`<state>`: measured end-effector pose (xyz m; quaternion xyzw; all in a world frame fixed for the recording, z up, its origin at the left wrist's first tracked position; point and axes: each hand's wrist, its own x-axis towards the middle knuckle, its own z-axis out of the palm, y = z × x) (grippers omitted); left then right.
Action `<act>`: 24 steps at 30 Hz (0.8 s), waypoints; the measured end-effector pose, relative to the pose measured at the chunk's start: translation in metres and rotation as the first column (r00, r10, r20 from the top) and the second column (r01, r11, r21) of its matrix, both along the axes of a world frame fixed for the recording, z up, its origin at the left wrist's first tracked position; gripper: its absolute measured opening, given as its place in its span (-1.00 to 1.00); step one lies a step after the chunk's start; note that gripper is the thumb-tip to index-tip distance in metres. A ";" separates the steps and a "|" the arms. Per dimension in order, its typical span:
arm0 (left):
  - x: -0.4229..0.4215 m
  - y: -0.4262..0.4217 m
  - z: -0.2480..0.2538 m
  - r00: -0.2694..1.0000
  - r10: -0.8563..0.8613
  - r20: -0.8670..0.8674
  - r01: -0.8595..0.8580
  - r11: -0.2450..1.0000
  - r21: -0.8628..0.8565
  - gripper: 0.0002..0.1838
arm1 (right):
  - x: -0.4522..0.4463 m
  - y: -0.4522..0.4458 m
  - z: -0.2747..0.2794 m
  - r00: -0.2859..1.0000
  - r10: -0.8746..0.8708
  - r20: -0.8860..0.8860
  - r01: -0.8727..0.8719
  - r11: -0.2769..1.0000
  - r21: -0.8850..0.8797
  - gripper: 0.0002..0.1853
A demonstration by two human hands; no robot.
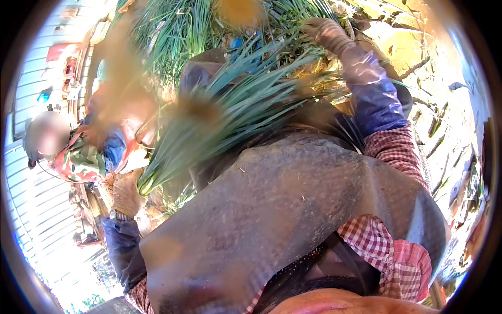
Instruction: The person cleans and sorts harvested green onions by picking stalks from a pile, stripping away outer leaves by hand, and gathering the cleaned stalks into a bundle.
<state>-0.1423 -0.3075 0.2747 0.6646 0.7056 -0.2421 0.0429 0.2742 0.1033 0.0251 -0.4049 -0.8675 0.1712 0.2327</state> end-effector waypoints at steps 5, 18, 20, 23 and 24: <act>-0.013 -0.005 -0.009 0.993 -0.109 -0.037 0.112 0.989 0.095 -0.53 | 0.018 -0.001 0.031 0.991 -0.035 -0.129 0.035 0.999 -0.007 -0.56; -0.020 -0.002 -0.010 0.995 -0.093 -0.041 0.097 0.989 0.115 -0.50 | -0.108 -0.058 0.008 0.984 0.123 -0.132 -0.134 0.988 -0.081 -0.70; -0.019 -0.002 -0.010 0.994 -0.090 -0.066 0.096 0.991 0.098 -0.49 | -0.104 -0.055 0.012 0.968 0.150 -0.200 -0.147 0.989 0.028 -0.75; -0.013 0.005 -0.008 0.989 -0.097 -0.114 0.109 0.989 0.102 -0.51 | -0.077 -0.039 0.022 0.935 0.037 -0.353 -0.097 0.984 -0.152 -0.74; -0.012 0.006 -0.008 0.986 -0.103 -0.132 0.117 0.987 0.106 -0.52 | -0.064 -0.032 0.028 0.997 -0.052 -0.055 0.054 0.997 0.048 -0.68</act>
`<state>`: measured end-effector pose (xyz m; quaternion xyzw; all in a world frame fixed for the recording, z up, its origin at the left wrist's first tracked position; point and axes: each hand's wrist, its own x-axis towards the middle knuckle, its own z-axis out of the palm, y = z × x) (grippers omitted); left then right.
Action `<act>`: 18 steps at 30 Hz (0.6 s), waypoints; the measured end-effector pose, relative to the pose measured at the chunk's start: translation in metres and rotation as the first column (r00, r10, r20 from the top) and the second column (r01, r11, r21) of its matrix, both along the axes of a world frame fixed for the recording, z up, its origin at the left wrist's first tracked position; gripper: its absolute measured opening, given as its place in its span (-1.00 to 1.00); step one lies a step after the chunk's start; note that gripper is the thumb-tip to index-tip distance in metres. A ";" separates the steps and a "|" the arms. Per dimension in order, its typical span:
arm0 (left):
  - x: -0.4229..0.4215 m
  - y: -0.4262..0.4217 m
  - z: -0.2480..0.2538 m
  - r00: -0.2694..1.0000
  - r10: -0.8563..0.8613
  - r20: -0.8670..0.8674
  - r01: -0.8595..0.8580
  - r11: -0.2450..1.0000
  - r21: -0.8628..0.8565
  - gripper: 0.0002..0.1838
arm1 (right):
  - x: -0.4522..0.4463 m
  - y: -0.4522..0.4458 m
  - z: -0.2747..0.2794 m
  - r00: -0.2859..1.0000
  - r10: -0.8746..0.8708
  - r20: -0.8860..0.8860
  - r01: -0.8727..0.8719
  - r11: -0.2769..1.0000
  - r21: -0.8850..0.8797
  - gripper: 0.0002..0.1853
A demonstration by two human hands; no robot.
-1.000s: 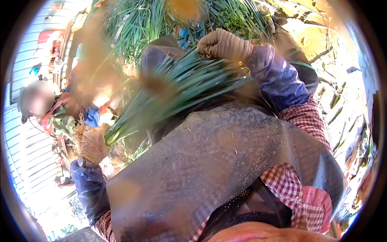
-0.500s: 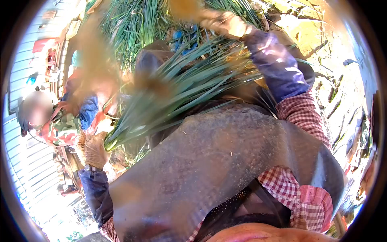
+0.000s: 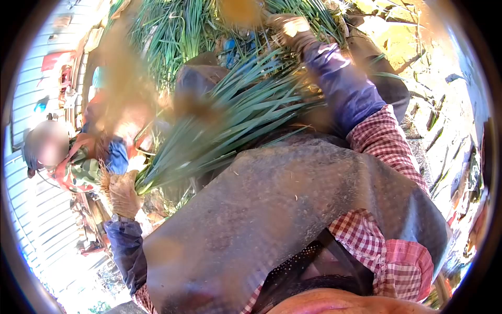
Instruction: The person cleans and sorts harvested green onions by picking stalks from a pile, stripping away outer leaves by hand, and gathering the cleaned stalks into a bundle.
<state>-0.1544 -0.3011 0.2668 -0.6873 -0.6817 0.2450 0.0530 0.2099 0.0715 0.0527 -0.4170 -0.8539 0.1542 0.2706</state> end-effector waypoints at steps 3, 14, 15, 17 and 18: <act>-0.012 -0.007 0.004 0.997 -0.065 -0.035 0.067 0.995 0.072 -0.55 | 0.072 0.060 -0.055 0.942 -0.313 0.122 0.276 0.928 0.249 -0.61; -0.039 0.020 0.044 0.931 -0.098 0.352 0.008 0.969 0.247 -0.63 | 0.235 0.063 -0.052 0.837 -0.481 -0.261 0.430 0.873 -0.229 -0.72; -0.051 0.025 0.052 0.919 0.085 0.384 -0.131 0.987 0.096 -0.64 | 0.241 0.066 -0.052 0.875 -0.474 -0.100 0.473 0.880 -0.034 -0.72; -0.008 0.061 0.064 0.723 0.349 0.596 -0.342 0.931 -0.131 -0.67 | 0.247 0.065 -0.045 0.885 -0.466 -0.013 0.463 0.876 0.132 -0.71; 0.001 0.065 0.068 0.575 0.395 0.716 -0.362 0.908 -0.211 -0.69 | 0.240 0.053 -0.027 0.878 -0.449 -0.167 0.460 0.887 0.032 -0.71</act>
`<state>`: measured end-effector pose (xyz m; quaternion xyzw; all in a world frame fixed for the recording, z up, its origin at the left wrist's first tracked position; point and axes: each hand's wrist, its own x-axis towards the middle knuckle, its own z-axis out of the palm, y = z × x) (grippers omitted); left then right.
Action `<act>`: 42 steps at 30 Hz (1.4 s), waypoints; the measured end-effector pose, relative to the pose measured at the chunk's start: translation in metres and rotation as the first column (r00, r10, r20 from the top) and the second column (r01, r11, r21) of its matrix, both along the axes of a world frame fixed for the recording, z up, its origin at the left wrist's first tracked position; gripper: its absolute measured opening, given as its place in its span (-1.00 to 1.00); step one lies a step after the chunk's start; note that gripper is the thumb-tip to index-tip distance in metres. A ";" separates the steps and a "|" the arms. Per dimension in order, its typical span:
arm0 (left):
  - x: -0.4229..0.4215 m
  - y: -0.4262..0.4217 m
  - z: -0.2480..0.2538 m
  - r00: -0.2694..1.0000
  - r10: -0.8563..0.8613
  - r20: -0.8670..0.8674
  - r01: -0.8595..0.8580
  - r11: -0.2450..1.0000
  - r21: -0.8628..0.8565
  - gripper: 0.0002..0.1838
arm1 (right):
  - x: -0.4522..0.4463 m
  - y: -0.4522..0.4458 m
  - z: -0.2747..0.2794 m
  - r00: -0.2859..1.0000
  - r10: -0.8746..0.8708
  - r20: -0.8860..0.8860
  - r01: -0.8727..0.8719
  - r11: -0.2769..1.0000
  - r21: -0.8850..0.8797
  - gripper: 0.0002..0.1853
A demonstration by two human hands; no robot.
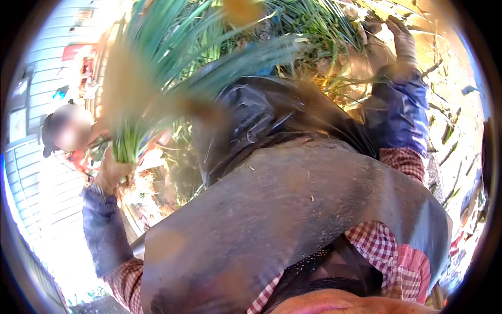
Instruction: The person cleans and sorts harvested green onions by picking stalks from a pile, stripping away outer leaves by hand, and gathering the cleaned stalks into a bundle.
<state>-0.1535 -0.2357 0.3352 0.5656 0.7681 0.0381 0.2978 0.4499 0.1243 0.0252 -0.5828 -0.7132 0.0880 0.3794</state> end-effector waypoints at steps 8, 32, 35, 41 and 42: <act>0.040 0.063 -0.051 0.630 0.123 0.767 -0.220 0.975 0.025 -0.66 | -0.082 -0.109 0.109 0.575 0.166 -0.801 -0.444 0.886 -0.135 -0.74; 0.328 0.200 -0.201 0.083 0.010 0.996 -0.076 0.997 -0.004 -0.81 | -0.149 -0.200 0.075 0.202 0.305 -0.931 -0.652 0.751 0.104 -0.85; 0.330 0.253 -0.278 -0.856 0.212 0.473 0.014 0.922 -0.388 -0.70 | -0.112 -0.202 0.086 0.700 0.340 -0.629 -0.245 0.941 0.236 -0.84; 0.357 0.214 -0.227 -0.274 0.176 0.946 0.132 0.981 -0.144 -0.71 | -0.114 -0.194 0.069 0.465 0.179 -0.867 -0.609 0.775 -0.167 -0.67; 0.343 0.211 -0.231 0.353 -0.366 0.861 0.055 0.927 0.371 -0.74 | -0.115 -0.194 0.063 0.278 0.156 -0.948 -0.646 0.760 -0.064 -0.53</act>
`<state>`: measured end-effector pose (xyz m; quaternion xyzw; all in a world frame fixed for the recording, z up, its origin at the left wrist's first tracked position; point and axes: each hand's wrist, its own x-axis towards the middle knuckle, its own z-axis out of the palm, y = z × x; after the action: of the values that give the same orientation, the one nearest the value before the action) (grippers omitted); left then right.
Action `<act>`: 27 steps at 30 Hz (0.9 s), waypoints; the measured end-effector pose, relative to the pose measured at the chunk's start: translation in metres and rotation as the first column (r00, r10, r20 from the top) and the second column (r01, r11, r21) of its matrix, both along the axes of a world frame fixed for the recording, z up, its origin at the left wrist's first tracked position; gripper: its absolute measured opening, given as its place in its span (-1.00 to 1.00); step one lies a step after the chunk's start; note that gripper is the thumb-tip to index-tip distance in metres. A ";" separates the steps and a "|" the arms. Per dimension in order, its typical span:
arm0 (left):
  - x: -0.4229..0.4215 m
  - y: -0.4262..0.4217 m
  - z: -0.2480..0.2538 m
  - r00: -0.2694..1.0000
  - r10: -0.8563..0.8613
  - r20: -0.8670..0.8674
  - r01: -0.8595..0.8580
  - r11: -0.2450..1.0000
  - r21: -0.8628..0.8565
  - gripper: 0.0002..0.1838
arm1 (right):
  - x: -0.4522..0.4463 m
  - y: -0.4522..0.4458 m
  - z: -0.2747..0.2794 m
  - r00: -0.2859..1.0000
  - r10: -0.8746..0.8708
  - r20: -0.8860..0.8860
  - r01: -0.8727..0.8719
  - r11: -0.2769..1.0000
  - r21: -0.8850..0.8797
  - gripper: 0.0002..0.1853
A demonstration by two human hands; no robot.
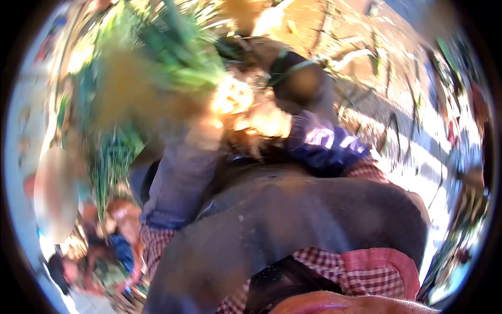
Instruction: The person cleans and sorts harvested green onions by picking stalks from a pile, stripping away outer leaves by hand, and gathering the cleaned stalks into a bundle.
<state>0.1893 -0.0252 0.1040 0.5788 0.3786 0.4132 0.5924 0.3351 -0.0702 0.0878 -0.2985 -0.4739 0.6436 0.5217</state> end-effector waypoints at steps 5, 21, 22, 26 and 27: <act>-0.050 0.010 -0.038 0.988 -0.151 0.014 0.148 0.936 -0.319 -0.77 | 0.012 0.008 0.002 0.957 0.057 -0.283 -0.042 0.997 0.058 -0.03; -0.141 0.114 -0.070 0.050 0.273 -0.961 0.654 0.718 0.239 -0.74 | 0.014 -0.002 -0.048 0.969 0.233 -0.077 -0.237 0.970 -0.050 -0.51; -0.148 0.117 -0.072 -0.034 0.157 -0.987 0.534 0.838 0.115 -0.75 | 0.017 -0.003 -0.052 0.895 0.186 -0.405 -0.293 0.930 -0.221 -0.47; -0.223 0.117 -0.065 -0.174 0.364 -0.915 0.592 0.782 0.198 -0.88 | 0.027 0.018 0.027 0.990 0.090 -0.106 -0.101 0.990 -0.101 -0.30; -0.244 0.116 -0.064 -0.179 0.258 -0.949 0.449 0.880 0.155 -0.90 | 0.110 0.029 -0.031 0.992 0.055 0.116 -0.031 0.980 -0.195 -0.35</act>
<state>-0.0543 0.0905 0.0401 0.8286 0.5368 -0.1547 -0.0362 0.4453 -0.0416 0.0565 -0.3756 -0.4462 0.6784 0.4467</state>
